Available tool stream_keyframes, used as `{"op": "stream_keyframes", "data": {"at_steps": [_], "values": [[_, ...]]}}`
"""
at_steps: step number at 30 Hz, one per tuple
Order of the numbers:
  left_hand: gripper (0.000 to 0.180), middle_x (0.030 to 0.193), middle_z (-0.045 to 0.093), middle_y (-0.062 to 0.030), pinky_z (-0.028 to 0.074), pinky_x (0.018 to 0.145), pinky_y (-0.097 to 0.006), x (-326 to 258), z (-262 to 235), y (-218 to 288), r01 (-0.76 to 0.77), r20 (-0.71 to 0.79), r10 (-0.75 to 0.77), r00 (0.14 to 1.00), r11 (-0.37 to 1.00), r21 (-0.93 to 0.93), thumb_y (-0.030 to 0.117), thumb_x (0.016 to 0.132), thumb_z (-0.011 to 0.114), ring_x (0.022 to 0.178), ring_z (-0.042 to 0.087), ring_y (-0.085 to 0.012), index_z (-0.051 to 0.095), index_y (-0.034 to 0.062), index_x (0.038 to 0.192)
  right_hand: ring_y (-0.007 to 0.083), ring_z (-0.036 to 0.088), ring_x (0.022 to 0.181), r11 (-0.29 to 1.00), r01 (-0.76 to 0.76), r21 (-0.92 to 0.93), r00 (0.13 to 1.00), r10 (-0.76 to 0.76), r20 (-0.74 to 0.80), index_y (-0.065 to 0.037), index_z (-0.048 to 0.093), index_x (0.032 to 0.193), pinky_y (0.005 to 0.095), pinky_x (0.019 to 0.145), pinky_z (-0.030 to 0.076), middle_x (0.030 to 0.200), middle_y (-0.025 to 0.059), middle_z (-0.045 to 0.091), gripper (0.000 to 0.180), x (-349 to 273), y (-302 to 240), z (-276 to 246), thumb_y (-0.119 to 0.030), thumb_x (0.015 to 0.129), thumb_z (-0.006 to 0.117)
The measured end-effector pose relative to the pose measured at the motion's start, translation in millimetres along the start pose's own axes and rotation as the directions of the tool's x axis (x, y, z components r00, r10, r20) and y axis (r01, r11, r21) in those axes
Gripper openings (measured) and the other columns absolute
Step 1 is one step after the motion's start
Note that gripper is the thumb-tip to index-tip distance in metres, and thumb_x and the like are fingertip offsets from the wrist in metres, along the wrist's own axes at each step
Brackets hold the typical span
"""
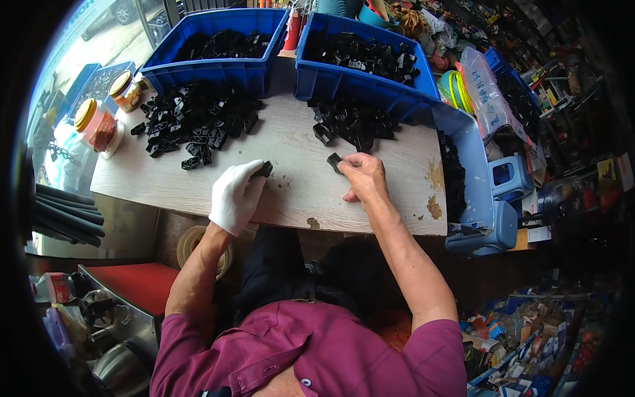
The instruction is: Sorting and inspecting small black plastic hardware components on a workbench from storage bins.
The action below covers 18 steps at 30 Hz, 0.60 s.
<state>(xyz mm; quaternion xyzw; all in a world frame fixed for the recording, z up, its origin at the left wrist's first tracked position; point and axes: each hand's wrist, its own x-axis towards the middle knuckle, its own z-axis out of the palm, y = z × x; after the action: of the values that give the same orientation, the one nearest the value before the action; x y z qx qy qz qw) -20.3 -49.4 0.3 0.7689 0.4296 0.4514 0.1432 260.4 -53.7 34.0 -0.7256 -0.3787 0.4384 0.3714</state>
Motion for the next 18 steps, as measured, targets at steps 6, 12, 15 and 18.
{"op": "stream_keyframes", "data": {"at_steps": [6,12,15,18], "values": [[0.032,0.101,0.072,-0.0167,0.055,0.081,-0.043,-6,9,11,0.070,0.008,-0.070,0.998,0.987,-0.148,0.005,0.085,0.071,0.093,0.067,-0.0369,0.068,0.0036,0.117,0.0087,0.045,0.039,0.997,0.077,0.006,0.997,-0.077,0.009,0.005,0.064,0.119,0.0305,0.042,0.053,0.061,0.0027,0.058,0.043,-9,1,3,-0.018,0.086,0.080],[0.030,0.102,0.072,-0.0154,0.056,0.078,-0.040,12,29,28,-0.049,0.028,0.054,0.998,0.987,-0.152,0.005,0.087,0.070,0.089,0.069,-0.0343,0.069,0.0047,0.117,0.0097,0.054,0.053,0.989,0.073,-0.132,0.997,-0.069,0.033,0.000,0.069,0.112,0.0271,0.042,0.050,0.068,0.0003,0.059,0.036,-9,-2,4,-0.011,0.081,0.082],[0.027,0.105,0.073,-0.0118,0.056,0.083,-0.041,27,44,31,-0.093,0.082,0.106,0.991,0.984,-0.155,0.007,0.087,0.068,0.094,0.067,-0.0348,0.070,0.0072,0.114,0.0080,0.050,0.051,0.977,0.127,-0.169,0.990,-0.114,0.085,-0.002,0.070,0.110,0.0282,0.043,0.050,0.062,-0.0028,0.054,0.033,-10,-3,3,-0.012,0.081,0.081],[0.026,0.105,0.073,-0.0072,0.057,0.083,-0.039,36,63,29,-0.201,0.170,0.206,0.964,0.979,-0.044,0.009,0.087,0.067,0.096,0.067,-0.0322,0.070,0.0106,0.112,0.0057,0.044,0.049,0.972,0.175,-0.159,0.976,-0.151,0.154,-0.004,0.071,0.110,0.0292,0.044,0.050,0.057,-0.0061,0.047,0.029,-11,-1,3,-0.011,0.082,0.076]]}}
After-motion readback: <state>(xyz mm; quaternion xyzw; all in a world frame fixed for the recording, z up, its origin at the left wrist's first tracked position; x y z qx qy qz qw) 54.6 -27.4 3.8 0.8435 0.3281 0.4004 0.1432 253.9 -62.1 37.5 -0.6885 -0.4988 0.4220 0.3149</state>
